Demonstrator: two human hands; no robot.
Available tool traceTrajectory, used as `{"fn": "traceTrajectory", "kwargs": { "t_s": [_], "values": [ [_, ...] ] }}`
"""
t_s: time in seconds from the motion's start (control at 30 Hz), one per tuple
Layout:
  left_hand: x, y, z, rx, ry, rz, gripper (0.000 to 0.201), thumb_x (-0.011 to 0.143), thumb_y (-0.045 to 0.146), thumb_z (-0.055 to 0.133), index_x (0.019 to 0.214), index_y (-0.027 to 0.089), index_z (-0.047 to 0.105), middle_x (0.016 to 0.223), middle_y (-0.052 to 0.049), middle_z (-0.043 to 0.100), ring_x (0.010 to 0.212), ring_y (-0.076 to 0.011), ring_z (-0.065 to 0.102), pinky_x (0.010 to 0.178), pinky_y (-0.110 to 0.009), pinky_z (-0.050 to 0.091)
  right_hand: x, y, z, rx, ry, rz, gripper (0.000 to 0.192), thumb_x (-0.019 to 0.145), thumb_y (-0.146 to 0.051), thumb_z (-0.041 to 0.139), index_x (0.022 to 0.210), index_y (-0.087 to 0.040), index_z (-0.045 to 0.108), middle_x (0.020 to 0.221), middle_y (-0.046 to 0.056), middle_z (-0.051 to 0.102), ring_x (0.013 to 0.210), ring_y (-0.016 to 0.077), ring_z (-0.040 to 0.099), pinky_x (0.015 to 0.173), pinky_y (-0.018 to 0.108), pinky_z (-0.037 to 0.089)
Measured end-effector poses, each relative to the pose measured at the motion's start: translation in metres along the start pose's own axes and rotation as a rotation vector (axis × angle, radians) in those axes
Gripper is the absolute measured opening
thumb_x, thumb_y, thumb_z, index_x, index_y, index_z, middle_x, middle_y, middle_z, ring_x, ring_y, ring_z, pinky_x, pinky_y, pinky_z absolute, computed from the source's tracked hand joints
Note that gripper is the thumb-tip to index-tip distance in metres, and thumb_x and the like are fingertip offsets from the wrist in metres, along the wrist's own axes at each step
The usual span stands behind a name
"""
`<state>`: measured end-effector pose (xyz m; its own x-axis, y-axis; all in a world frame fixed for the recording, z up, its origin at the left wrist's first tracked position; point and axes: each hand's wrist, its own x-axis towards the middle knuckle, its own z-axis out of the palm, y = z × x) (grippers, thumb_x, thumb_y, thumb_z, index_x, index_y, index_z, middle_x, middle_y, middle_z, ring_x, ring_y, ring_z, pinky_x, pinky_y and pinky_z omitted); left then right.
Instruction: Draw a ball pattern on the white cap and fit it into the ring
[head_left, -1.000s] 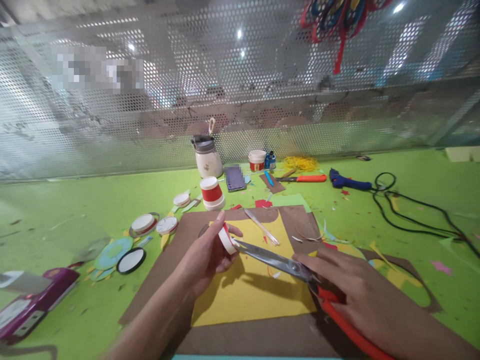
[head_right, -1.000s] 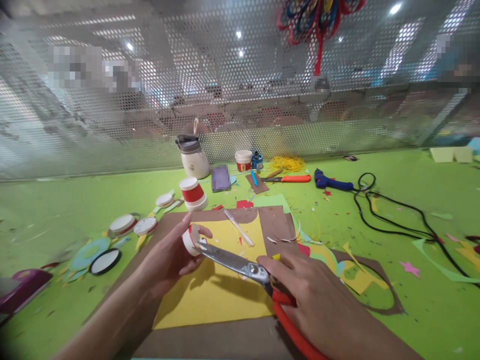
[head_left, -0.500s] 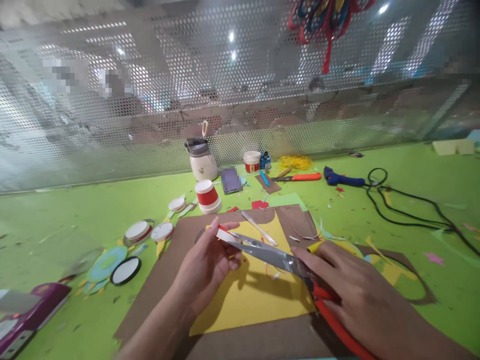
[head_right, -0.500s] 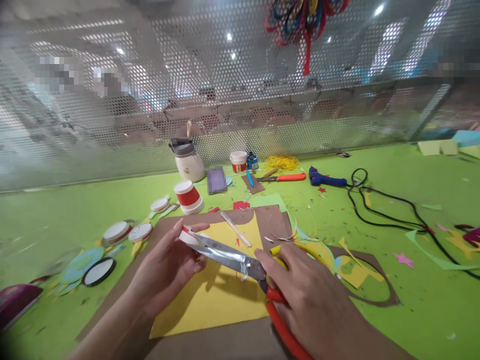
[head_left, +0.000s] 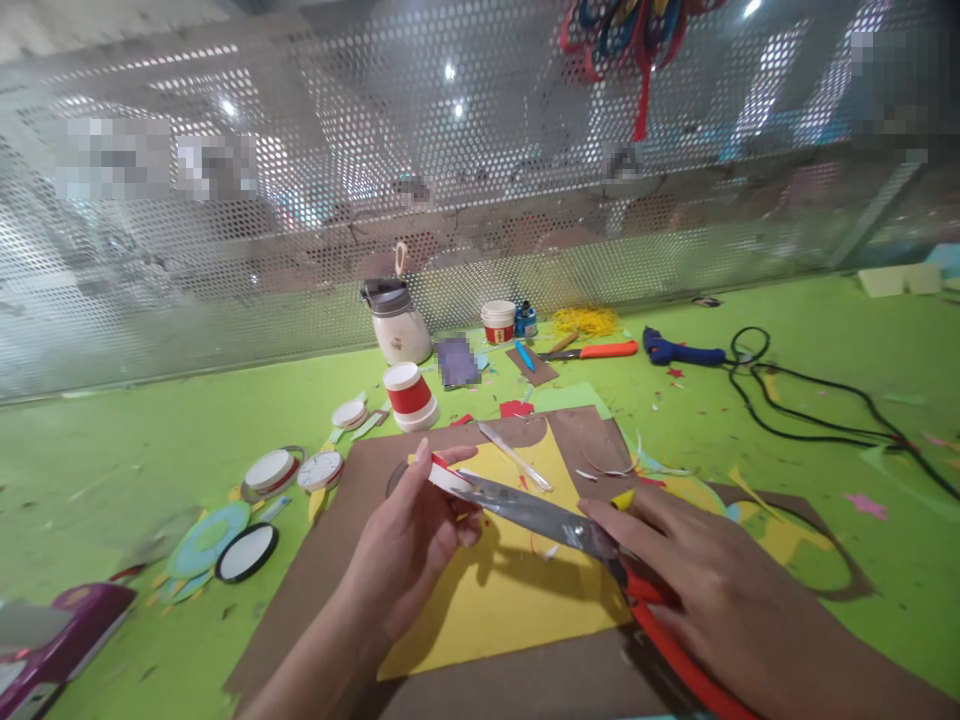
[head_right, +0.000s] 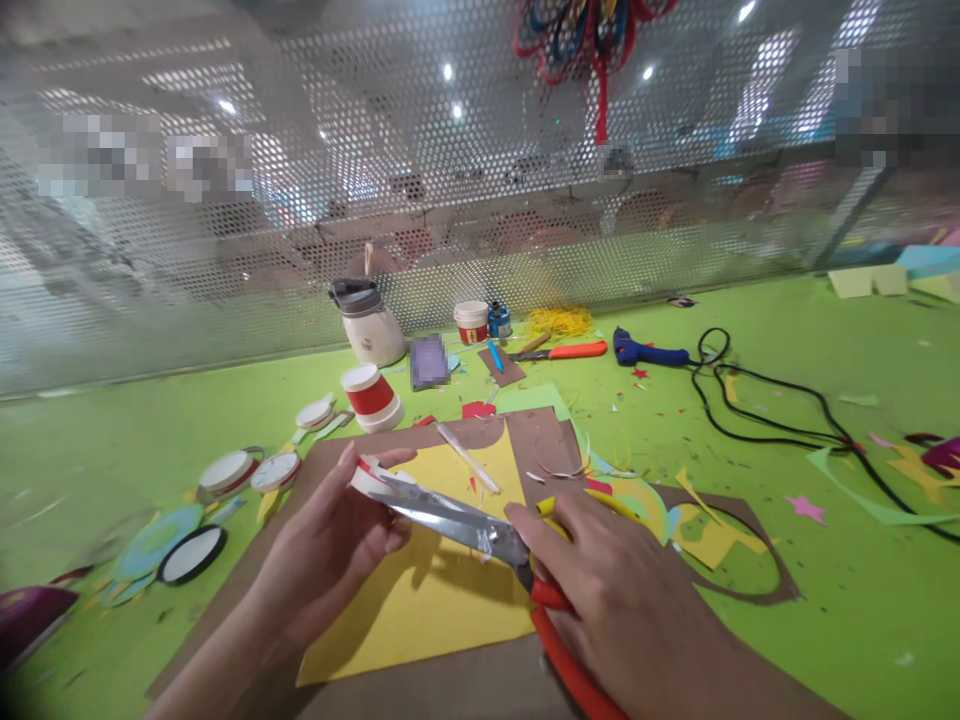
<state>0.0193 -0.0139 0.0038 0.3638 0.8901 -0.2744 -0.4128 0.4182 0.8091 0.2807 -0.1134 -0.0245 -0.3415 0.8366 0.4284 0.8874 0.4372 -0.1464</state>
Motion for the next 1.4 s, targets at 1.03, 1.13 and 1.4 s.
{"fn": "traceTrajectory", "kwargs": {
  "t_s": [1.03,1.13,1.4],
  "values": [
    [-0.009,0.001,0.015,-0.069,-0.016,-0.067,0.061,0.065,0.054,0.102,0.103,0.009,0.084,0.073,-0.005,0.071,0.062,-0.0128,0.061,0.056,-0.021,0.048,0.007,0.0,-0.012,0.004,0.135,-0.11,0.05,0.085,-0.004,0.047,0.129,-0.017,0.067,0.094,0.01,0.078,0.076,0.0252,0.079,0.06,0.035,0.064],
    [-0.009,-0.001,0.013,-0.059,-0.011,-0.056,0.062,0.067,0.056,0.1,0.104,0.01,0.084,0.074,-0.006,0.071,0.064,-0.013,0.061,0.057,-0.021,0.049,0.006,0.002,-0.012,-0.016,0.134,-0.11,0.05,0.085,-0.004,0.046,0.129,-0.017,0.067,0.096,0.01,0.079,0.074,0.0247,0.079,0.059,0.035,0.063],
    [-0.009,-0.002,0.009,-0.014,-0.028,-0.015,0.057,0.078,0.058,0.093,0.107,0.01,0.083,0.076,-0.005,0.071,0.066,-0.0126,0.062,0.059,-0.021,0.049,0.007,0.003,-0.015,-0.02,0.175,-0.114,0.053,0.083,-0.004,0.047,0.132,-0.02,0.062,0.097,0.008,0.076,0.081,0.0242,0.078,0.062,0.033,0.062]
  ]
}}
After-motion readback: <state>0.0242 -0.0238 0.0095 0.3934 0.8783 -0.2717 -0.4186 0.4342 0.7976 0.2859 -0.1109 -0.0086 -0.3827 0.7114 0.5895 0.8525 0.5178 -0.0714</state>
